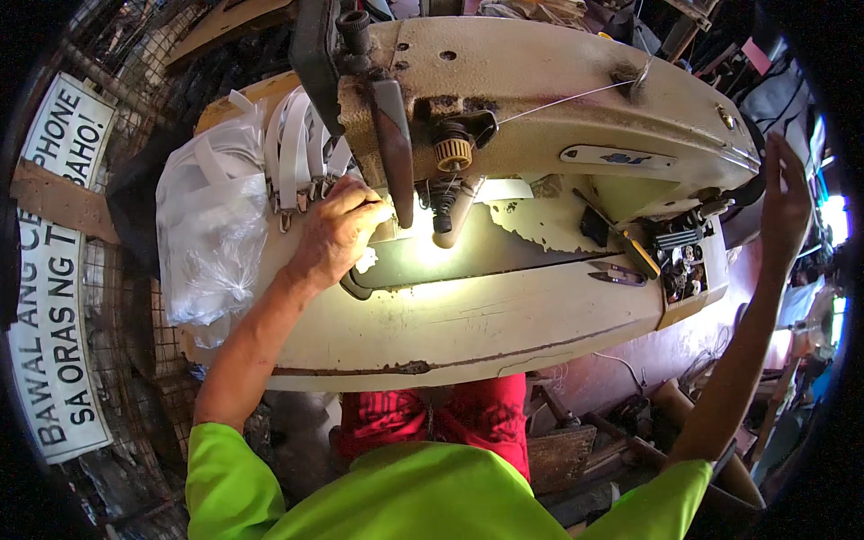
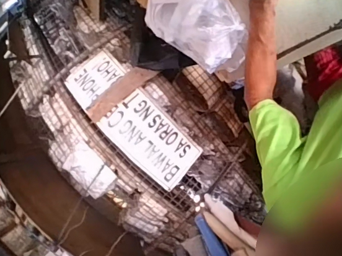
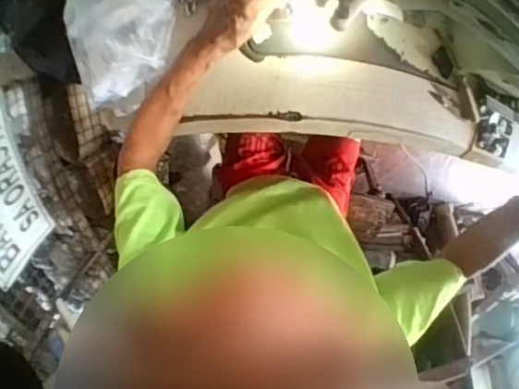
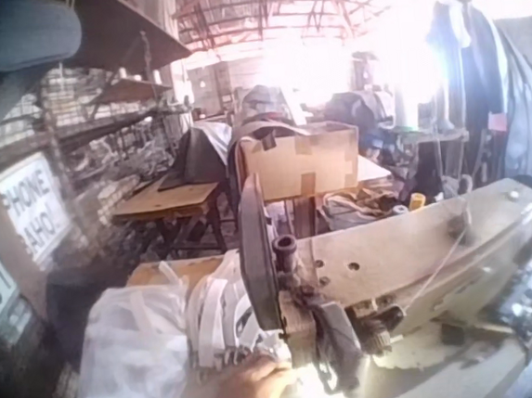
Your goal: The person sews white straps using an industrial sewing machine.
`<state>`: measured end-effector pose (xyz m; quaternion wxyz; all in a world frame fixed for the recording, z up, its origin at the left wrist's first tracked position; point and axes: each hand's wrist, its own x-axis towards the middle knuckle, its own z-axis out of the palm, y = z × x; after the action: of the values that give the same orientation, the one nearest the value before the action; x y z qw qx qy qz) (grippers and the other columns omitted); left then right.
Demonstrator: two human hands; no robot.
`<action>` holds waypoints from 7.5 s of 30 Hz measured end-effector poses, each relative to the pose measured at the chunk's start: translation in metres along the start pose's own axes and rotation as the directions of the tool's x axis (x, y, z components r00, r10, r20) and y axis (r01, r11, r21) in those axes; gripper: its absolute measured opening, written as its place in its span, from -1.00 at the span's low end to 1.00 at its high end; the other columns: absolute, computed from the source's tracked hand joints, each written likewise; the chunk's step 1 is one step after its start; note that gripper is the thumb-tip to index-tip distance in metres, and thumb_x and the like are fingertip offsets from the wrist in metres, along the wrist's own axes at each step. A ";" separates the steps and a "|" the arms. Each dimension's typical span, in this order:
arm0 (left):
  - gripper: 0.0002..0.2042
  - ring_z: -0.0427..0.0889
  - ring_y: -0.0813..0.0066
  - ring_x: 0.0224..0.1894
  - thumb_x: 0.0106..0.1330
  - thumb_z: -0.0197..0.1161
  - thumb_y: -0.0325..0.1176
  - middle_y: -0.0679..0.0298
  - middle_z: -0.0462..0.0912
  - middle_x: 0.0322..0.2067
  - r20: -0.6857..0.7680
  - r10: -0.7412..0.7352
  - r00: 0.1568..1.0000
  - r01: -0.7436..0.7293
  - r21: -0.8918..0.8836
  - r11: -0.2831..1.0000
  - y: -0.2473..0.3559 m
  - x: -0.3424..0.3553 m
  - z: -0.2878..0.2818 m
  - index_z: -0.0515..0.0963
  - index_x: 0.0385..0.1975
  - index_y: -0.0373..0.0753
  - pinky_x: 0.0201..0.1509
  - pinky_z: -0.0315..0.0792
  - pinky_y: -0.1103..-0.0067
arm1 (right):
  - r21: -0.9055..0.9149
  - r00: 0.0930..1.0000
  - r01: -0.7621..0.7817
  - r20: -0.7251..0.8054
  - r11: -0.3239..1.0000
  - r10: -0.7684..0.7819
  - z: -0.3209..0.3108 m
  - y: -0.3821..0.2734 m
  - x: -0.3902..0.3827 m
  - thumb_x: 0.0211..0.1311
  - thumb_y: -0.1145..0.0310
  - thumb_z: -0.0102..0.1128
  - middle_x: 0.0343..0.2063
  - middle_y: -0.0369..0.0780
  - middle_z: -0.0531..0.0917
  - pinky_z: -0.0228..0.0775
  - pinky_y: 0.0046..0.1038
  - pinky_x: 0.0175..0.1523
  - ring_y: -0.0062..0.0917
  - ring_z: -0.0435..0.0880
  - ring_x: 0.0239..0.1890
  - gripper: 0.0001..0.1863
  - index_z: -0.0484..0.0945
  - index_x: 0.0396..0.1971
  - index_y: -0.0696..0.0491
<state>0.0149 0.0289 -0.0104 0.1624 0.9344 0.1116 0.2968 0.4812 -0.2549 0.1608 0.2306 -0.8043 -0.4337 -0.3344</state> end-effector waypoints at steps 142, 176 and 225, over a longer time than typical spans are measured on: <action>-0.82 0.52 0.05 -0.09 0.16 0.23 -0.52 0.13 0.58 -0.18 -0.400 -0.414 0.818 0.576 0.581 0.576 0.028 -0.177 -0.123 0.59 -0.22 -0.31 0.00 0.42 0.25 | 0.576 0.969 -0.070 0.233 0.814 -0.082 0.037 -0.253 -0.216 0.22 0.47 0.20 -0.44 -0.11 0.57 0.41 -0.33 -0.30 -0.27 0.57 -0.44 -0.87 0.63 -0.27 0.16; -0.77 0.58 0.04 -0.10 0.11 0.30 -0.46 0.05 0.61 -0.17 -0.451 -0.620 0.642 0.763 0.292 0.577 0.047 -0.136 -0.134 0.62 -0.20 -0.28 0.05 0.40 0.26 | 0.601 0.981 -0.058 0.183 0.797 -0.066 0.038 -0.244 -0.221 0.18 0.49 0.20 -0.54 -0.09 0.50 0.36 -0.29 -0.37 -0.26 0.52 -0.51 -0.88 0.62 -0.29 0.15; -0.58 0.55 0.04 0.02 0.24 0.24 -0.11 0.01 0.58 -0.07 -0.110 -0.994 -0.024 0.791 0.605 -0.086 0.038 -0.643 -0.046 0.52 0.02 -0.23 0.10 0.43 0.21 | 0.640 0.687 -0.718 0.715 0.273 0.130 0.022 -0.253 -0.199 0.31 0.32 0.11 -0.60 -0.37 0.51 0.24 -0.63 -0.60 -0.75 0.39 -0.71 -0.82 0.54 -0.25 0.12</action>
<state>-0.5212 -0.1915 -0.2941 0.0866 0.6283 0.7623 -0.1293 0.1932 -0.2174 0.0192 0.5755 -0.6944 -0.3386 0.2681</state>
